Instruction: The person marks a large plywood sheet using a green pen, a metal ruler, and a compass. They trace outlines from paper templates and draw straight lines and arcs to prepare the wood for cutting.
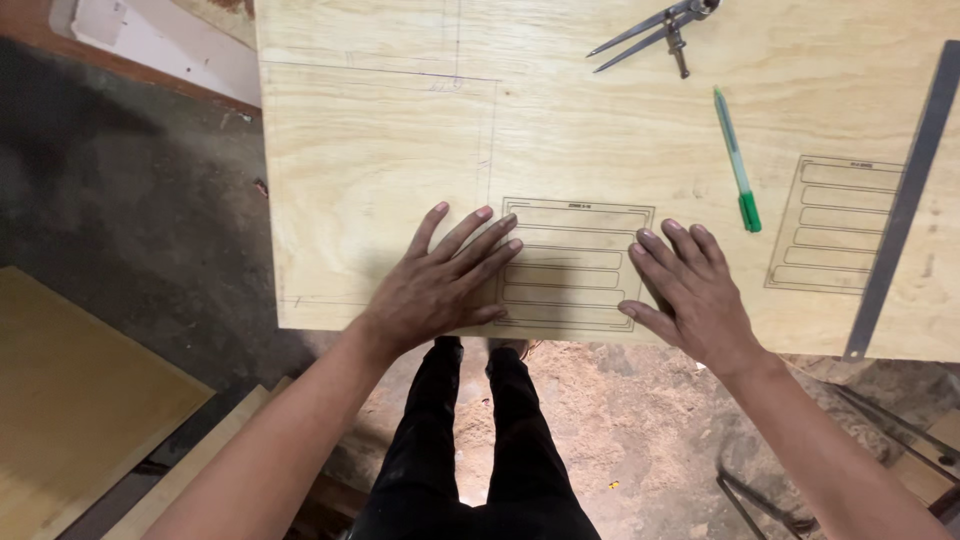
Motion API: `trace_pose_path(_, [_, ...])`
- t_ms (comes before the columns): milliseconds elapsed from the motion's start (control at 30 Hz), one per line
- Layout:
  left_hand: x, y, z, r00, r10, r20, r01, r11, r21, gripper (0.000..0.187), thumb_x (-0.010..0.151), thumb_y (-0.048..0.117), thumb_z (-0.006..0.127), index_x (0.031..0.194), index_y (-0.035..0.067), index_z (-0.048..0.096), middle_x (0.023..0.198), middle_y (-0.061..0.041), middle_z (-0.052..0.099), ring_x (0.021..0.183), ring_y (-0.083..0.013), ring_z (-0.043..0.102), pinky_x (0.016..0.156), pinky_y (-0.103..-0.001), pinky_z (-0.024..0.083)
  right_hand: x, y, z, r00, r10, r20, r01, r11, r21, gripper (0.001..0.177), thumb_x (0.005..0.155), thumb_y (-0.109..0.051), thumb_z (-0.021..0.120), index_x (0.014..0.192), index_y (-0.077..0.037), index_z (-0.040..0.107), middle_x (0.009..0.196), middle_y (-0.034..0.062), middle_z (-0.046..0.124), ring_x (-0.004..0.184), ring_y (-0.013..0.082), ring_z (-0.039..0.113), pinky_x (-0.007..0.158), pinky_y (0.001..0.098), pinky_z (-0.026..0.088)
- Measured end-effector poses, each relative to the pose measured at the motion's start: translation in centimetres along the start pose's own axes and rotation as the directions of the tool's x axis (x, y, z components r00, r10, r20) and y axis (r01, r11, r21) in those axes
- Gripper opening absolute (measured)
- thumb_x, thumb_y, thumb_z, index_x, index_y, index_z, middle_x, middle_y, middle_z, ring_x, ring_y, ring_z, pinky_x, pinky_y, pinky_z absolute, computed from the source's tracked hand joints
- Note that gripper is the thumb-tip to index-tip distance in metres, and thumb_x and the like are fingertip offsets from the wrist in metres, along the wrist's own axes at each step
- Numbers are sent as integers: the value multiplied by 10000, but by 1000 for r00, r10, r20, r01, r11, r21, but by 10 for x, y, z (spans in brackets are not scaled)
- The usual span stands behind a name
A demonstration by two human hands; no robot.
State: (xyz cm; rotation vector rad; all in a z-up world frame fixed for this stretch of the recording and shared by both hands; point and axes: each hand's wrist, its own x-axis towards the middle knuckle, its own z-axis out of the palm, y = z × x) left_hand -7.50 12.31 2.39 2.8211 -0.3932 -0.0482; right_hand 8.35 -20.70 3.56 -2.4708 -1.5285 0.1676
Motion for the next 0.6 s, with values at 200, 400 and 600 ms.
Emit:
trace_pose_path(200, [0,-1,1,1000,-1,-6,1,1000,-22,863,920,744,485,1602,237,334,1680,-5,273,1562,-186,194,1291,-537,98,-3,1,2,1000,9,3,-9,1000,23,705,911,-504,682,1457,-78,554,1529,102,536,1514,293,371,1293,492,236])
trace_pose_path(400, [13,20,16,990,-80,-116,76,996,-39,796,858,627,669,1454,146,451,1599,-103,353,1492,-275,300,1228,-622,129,1,1,4,999,-19,40,21,998,-52,733,894,-521,675,1453,-62,556,1544,118,520,1506,304,355,1267,502,228])
trace_pose_path(600, [77,91,45,954,-54,-296,53,999,-11,498,1037,438,674,1367,91,538,1559,-148,438,1456,-267,393,1243,-556,212,-2,6,1,999,-19,43,21,998,-58,731,944,-546,628,1491,-76,516,1572,97,484,1526,288,327,1300,478,193])
